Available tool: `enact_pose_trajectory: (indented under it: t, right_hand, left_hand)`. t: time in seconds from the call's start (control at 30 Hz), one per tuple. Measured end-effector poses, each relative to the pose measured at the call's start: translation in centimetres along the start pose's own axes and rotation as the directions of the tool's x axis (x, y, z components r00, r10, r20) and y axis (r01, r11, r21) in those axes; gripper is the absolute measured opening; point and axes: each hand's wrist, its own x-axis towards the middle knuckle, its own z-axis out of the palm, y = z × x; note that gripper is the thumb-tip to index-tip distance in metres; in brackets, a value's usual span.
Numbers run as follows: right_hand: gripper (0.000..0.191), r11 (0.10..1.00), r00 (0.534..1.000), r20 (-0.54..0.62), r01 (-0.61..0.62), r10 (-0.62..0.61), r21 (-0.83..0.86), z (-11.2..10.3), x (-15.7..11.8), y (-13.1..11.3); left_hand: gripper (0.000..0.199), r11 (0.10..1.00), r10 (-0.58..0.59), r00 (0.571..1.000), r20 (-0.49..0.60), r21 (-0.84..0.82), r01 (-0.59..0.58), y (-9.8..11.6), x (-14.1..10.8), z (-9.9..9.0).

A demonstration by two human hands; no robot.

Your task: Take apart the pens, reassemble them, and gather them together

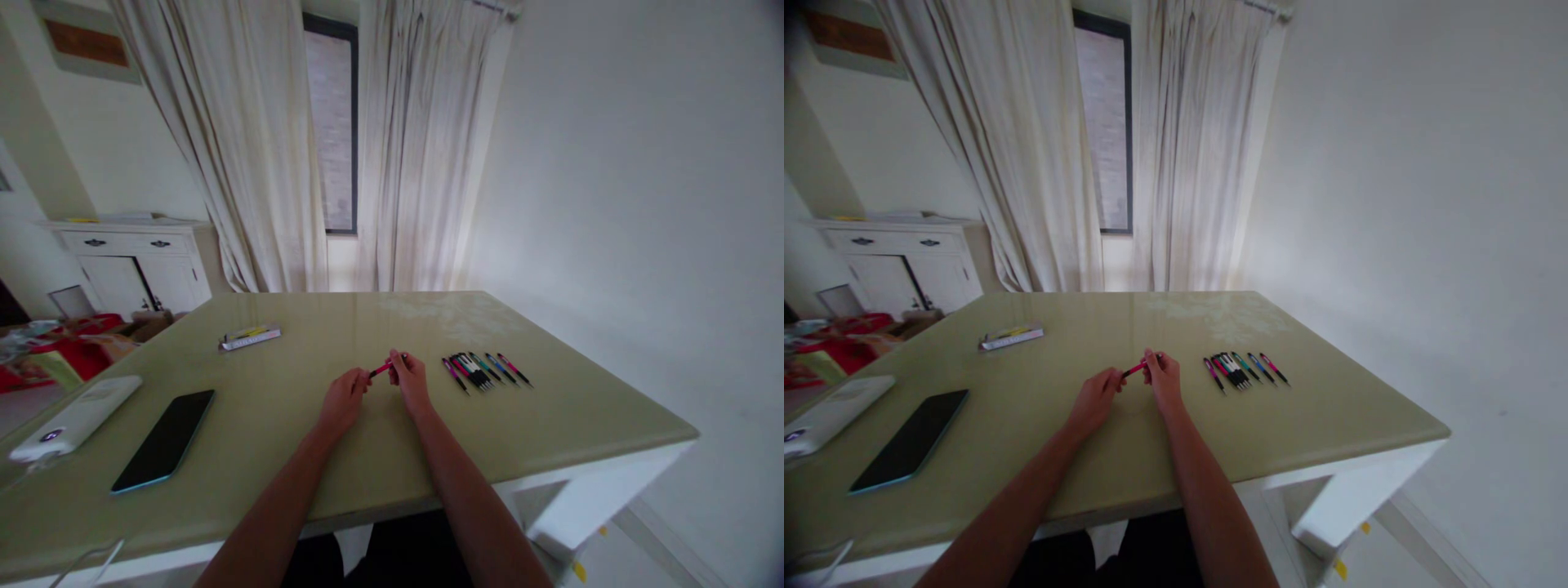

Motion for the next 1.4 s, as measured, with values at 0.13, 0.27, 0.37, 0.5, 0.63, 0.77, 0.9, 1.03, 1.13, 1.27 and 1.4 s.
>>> enact_pose_trajectory:
  t: [0.13, 0.27, 0.37, 0.5, 0.63, 0.77, 0.9, 1.03, 1.13, 1.27, 1.4]
  right_hand:
    - [0.048, 1.0, 1.0, 0.009, 0.008, -0.007, -0.006, -0.01, 0.04, 0.12]
    - [0.049, 1.0, 1.0, 0.021, 0.006, -0.006, -0.01, -0.03, 0.02, 0.16]
    - [0.049, 1.0, 1.0, 0.026, 0.012, -0.012, -0.02, 0.0, -0.01, 0.12]
    - [0.048, 0.999, 0.999, 0.04, 0.029, -0.027, -0.029, 0.05, -0.05, 0.0]
    - [0.049, 0.999, 0.999, 0.037, 0.02, -0.019, -0.031, 0.05, -0.06, -0.02]
    - [0.049, 0.999, 0.999, 0.037, 0.013, -0.011, -0.036, 0.05, -0.05, 0.06]
    - [0.049, 0.999, 0.999, 0.039, 0.016, -0.014, -0.043, 0.07, 0.02, 0.11]
    - [0.047, 0.998, 0.998, 0.057, 0.03, -0.027, -0.052, 0.04, 0.08, 0.16]
    - [0.048, 0.997, 0.998, 0.061, 0.034, -0.03, -0.065, 0.01, 0.09, 0.25]
    - [0.049, 0.997, 0.998, 0.051, 0.035, -0.031, -0.075, 0.01, 0.09, 0.38]
    - [0.05, 0.996, 0.999, 0.048, 0.026, -0.022, -0.08, 0.04, 0.08, 0.32]
  left_hand:
    - [0.037, 1.0, -0.005, 1.0, 0.019, 0.011, 0.005, -0.01, -0.04, -0.04]
    - [0.036, 1.0, -0.008, 1.0, 0.01, 0.026, 0.008, -0.01, -0.04, -0.01]
    - [0.037, 1.0, -0.016, 1.0, 0.013, 0.018, 0.016, -0.04, -0.01, 0.02]
    - [0.036, 1.0, -0.007, 1.0, 0.022, 0.009, 0.007, -0.27, 0.04, 0.1]
    - [0.034, 1.0, -0.001, 1.0, 0.018, 0.012, 0.0, -0.4, 0.04, 0.18]
    - [0.034, 1.0, 0.01, 0.998, 0.059, 0.007, -0.011, -0.31, 0.0, 0.14]
    - [0.033, 1.0, -0.015, 0.999, 0.044, -0.007, 0.015, -0.33, 0.0, 0.12]
    - [0.033, 1.0, -0.008, 0.999, 0.035, -0.01, 0.008, -0.58, 0.07, 0.24]
    - [0.034, 1.0, -0.006, 0.998, 0.058, 0.001, 0.006, -0.7, 0.11, 0.31]
    - [0.035, 1.0, 0.006, 0.999, 0.053, 0.019, -0.007, -0.46, 0.08, 0.26]
    - [0.036, 1.0, 0.016, 0.999, 0.048, 0.025, -0.017, -0.14, 0.02, 0.16]
